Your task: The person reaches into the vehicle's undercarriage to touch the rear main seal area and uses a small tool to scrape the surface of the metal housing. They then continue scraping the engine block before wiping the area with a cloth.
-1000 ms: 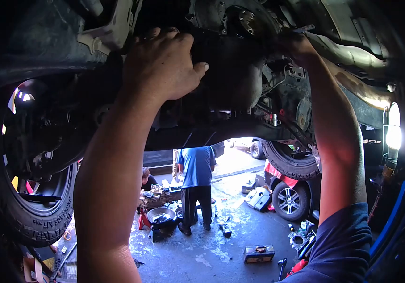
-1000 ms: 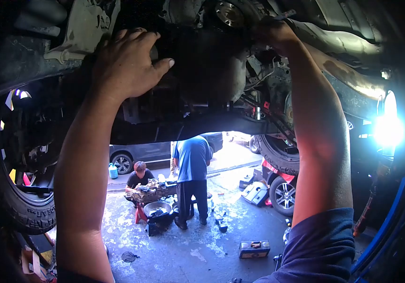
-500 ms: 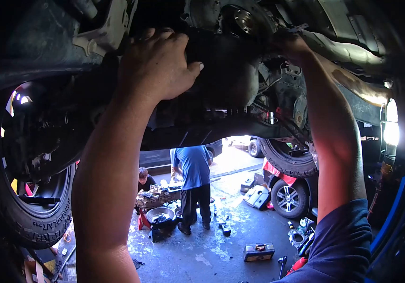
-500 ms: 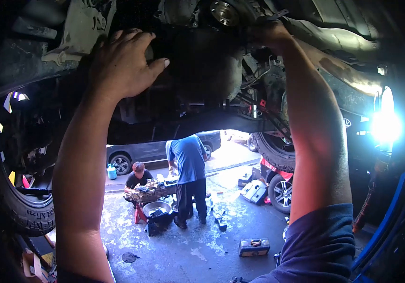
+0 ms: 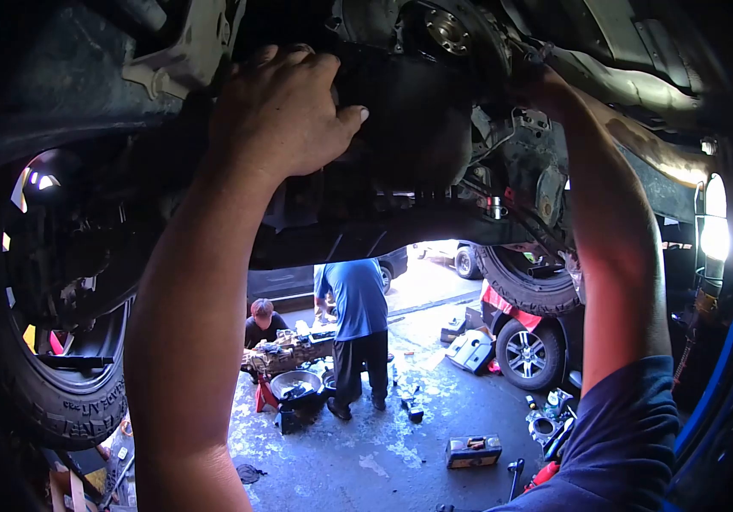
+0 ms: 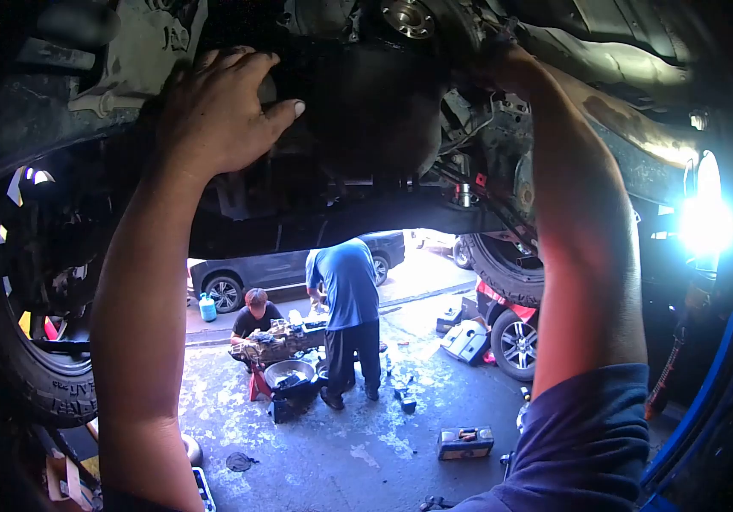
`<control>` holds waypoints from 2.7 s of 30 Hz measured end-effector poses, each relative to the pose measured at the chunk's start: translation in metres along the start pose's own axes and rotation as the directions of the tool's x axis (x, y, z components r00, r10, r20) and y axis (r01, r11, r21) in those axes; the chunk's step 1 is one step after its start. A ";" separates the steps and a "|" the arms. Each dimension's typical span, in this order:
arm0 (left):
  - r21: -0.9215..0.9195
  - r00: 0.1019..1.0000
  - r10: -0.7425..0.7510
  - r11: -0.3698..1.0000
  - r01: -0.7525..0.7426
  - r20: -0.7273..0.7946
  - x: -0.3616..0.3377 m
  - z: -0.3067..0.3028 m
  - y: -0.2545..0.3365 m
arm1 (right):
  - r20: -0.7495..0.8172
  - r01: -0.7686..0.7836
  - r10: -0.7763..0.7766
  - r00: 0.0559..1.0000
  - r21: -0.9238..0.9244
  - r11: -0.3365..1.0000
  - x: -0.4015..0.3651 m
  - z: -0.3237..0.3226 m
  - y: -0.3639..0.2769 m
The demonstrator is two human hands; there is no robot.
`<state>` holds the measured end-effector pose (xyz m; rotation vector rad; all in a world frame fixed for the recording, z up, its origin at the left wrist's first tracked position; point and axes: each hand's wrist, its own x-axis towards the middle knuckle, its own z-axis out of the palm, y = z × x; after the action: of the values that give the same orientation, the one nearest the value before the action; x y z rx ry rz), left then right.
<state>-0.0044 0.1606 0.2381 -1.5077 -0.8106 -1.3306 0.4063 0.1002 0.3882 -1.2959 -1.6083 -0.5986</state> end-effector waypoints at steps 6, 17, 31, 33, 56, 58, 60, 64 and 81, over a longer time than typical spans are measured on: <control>0.041 1.000 -0.008 0.999 0.007 0.006 0.001 0.000 0.008 | -0.024 0.158 -0.168 0.985 0.501 0.851 0.002 0.005 -0.015; 0.038 0.999 0.018 0.999 -0.017 -0.027 0.001 0.002 0.003 | -0.004 0.159 -0.176 0.984 0.452 0.878 0.017 0.011 -0.014; 0.027 0.999 0.025 0.999 -0.024 -0.049 0.001 0.008 -0.001 | 0.177 -0.097 0.117 0.977 -0.115 0.989 0.002 -0.016 -0.017; 0.019 0.999 0.009 1.000 -0.008 -0.034 0.001 0.007 0.000 | 0.076 -0.003 -0.007 0.997 0.140 0.990 0.002 -0.018 0.001; 0.060 0.996 0.080 0.995 -0.078 -0.027 0.013 0.012 -0.006 | -0.454 -0.113 -0.323 0.830 -0.705 0.700 0.003 0.053 -0.036; 0.058 0.996 0.080 0.995 -0.082 0.037 0.015 0.006 -0.002 | -0.616 0.140 -0.027 0.787 0.135 0.981 -0.068 0.080 -0.083; -0.039 0.994 0.095 0.995 -0.094 0.046 0.022 0.020 -0.014 | -0.351 0.238 -0.259 0.900 -0.103 0.966 -0.087 0.113 -0.093; -0.131 0.989 0.145 0.981 -0.140 0.032 0.030 0.039 -0.031 | -0.675 0.399 -0.321 0.664 -0.043 0.916 -0.156 0.176 -0.086; 0.013 0.983 0.114 0.993 -0.117 0.145 0.016 -0.007 0.015 | 0.515 -0.809 0.657 0.551 0.523 0.268 -0.678 0.305 -0.015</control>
<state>0.0099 0.1474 0.2503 -1.6227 -0.8122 -1.1345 0.2707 0.0320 -0.3400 -1.2895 -0.9517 0.7654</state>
